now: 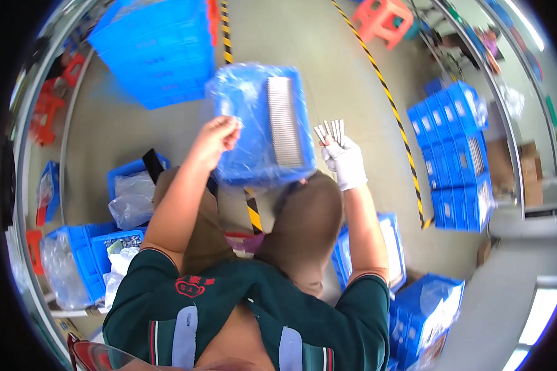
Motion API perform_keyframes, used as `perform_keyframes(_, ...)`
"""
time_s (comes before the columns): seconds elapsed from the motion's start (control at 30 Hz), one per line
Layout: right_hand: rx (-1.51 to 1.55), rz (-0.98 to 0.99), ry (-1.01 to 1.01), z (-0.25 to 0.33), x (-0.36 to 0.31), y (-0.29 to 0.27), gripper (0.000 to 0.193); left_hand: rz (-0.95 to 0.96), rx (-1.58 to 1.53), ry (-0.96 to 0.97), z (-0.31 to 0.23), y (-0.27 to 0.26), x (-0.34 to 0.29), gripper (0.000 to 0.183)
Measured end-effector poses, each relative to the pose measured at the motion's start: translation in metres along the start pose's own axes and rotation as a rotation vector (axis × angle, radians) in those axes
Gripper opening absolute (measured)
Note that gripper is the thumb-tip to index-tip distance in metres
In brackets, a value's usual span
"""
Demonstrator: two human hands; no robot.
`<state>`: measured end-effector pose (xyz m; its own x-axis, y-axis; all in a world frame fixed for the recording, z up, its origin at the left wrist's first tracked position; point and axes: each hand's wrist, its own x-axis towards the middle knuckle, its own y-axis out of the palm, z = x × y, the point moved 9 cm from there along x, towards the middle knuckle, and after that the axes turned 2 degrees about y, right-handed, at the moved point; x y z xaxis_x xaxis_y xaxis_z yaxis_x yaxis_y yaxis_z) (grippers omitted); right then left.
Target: The person assembles or sorts small metal pins into a plastic container by hand.
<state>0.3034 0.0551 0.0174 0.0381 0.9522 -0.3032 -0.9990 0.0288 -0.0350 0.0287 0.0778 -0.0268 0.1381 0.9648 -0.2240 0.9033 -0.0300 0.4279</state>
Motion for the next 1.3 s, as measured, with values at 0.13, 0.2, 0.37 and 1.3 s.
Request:
perform_keyframes(0.13, -0.326, 0.064, -0.278, 0.037, 0.023, 0.094, 0.014, -0.011, -0.17, 0.035, -0.009, -0.008, -0.004, 0.018)
perform_keyframes(0.2, -0.325, 0.12, -0.294, 0.041, 0.024, 0.129, 0.012, 0.003, -0.252, 0.051, -0.013, -0.009, -0.004, 0.019)
perform_keyframes(0.37, -0.39, 0.238, -0.269, 0.017, 0.019, 0.161, 0.012, 0.005, -0.333, 0.0, -0.009, -0.014, -0.005, 0.016)
perform_keyframes(1.3, -0.621, 0.169, -0.496, 0.023, 0.025, 0.16, 0.02, -0.142, 0.008, 0.101, -0.011, -0.022, 0.001, 0.015)
